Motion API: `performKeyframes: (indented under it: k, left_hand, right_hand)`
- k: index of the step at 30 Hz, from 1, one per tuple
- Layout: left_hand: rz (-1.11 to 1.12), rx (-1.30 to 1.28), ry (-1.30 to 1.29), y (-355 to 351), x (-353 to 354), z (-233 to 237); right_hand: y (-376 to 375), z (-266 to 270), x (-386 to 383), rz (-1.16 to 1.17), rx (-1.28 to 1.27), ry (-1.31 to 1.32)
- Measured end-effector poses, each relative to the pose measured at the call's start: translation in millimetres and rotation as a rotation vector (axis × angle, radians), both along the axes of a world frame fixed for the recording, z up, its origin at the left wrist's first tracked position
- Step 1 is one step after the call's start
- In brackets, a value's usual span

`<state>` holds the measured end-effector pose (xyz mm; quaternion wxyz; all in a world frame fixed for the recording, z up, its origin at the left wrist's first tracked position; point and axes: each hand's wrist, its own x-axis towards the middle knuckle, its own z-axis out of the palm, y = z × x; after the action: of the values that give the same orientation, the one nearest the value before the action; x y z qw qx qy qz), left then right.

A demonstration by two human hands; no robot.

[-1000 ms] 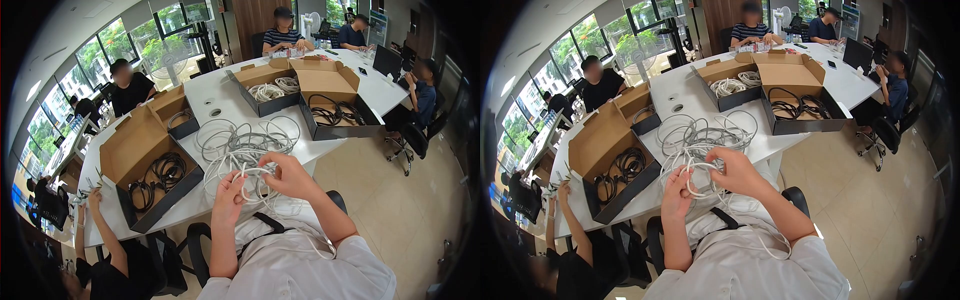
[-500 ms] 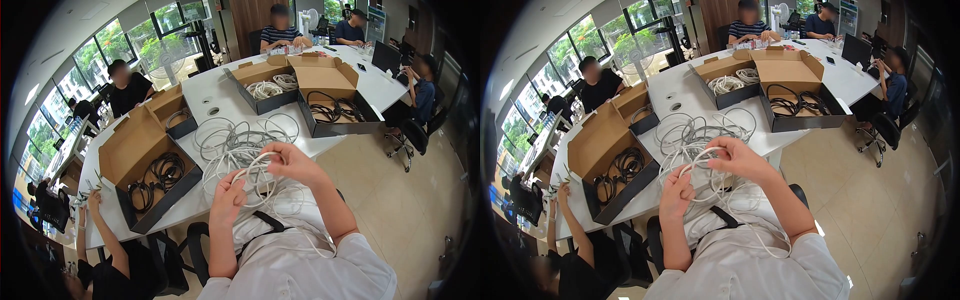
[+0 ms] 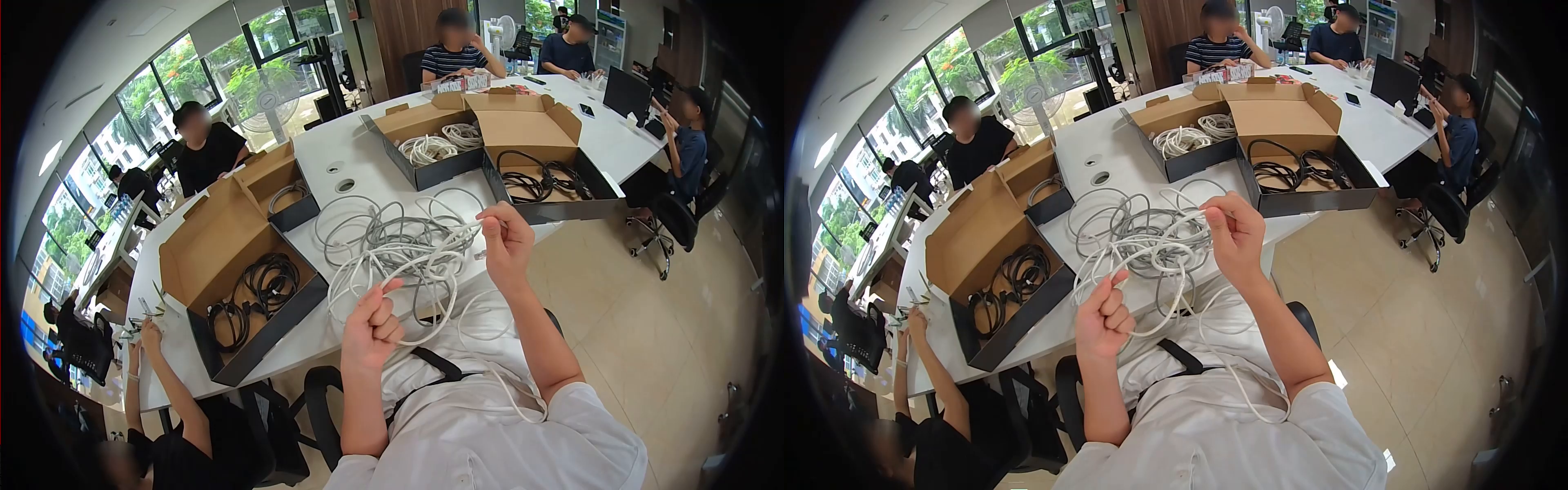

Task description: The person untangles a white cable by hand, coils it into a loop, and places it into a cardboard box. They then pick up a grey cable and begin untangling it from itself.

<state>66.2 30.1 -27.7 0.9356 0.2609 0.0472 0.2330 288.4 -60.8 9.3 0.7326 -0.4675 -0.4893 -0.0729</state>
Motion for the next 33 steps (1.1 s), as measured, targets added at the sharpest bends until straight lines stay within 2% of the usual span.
performKeyframes:
  k: [4,7,10,14,17,20,23,26,29,30,33]
  left_hand:
    - [-0.002,-0.053,-0.014,5.4,-4.6,-1.5]
    - [0.084,-0.073,0.031,3.9,0.2,3.9]
    - [0.161,-0.077,0.067,0.6,5.1,7.8]
    - [0.234,-0.028,0.072,-4.7,6.6,13.8]
    - [0.233,-0.014,0.039,-10.2,5.6,18.2]
    - [0.245,0.054,-0.021,-16.7,9.1,15.9]
    - [0.232,0.335,0.056,-39.6,19.5,8.2]
    - [0.585,1.043,0.134,-75.2,32.4,-2.6]
    - [0.755,1.625,-0.045,-84.6,36.0,20.4]
    - [0.769,1.682,0.038,-90.1,34.6,20.0]
    - [0.952,1.227,0.176,-81.3,36.6,-4.7]
  right_hand:
    - [-6.6,-0.7,6.6,-0.221,0.051,-0.331]
    - [-24.1,7.7,-3.6,-0.037,-0.027,-0.256]
    - [-39.4,30.2,-24.3,0.093,-0.174,-0.434]
    - [-43.9,38.5,-45.3,0.239,-0.490,-0.628]
    - [-42.1,27.1,-50.7,0.132,-0.580,-0.714]
    - [-37.1,11.1,-54.3,0.011,-0.589,-0.624]
    - [-33.0,2.9,-59.5,-0.089,-0.604,-0.591]
    - [-24.5,-2.3,-64.6,-0.025,-0.560,-0.589]
    - [-9.2,-9.1,-54.6,-0.089,-0.343,-0.627]
    - [-10.1,-3.8,-54.6,-0.103,-0.254,-0.628]
    - [-18.9,-7.2,-50.7,-0.129,-0.107,-0.613]
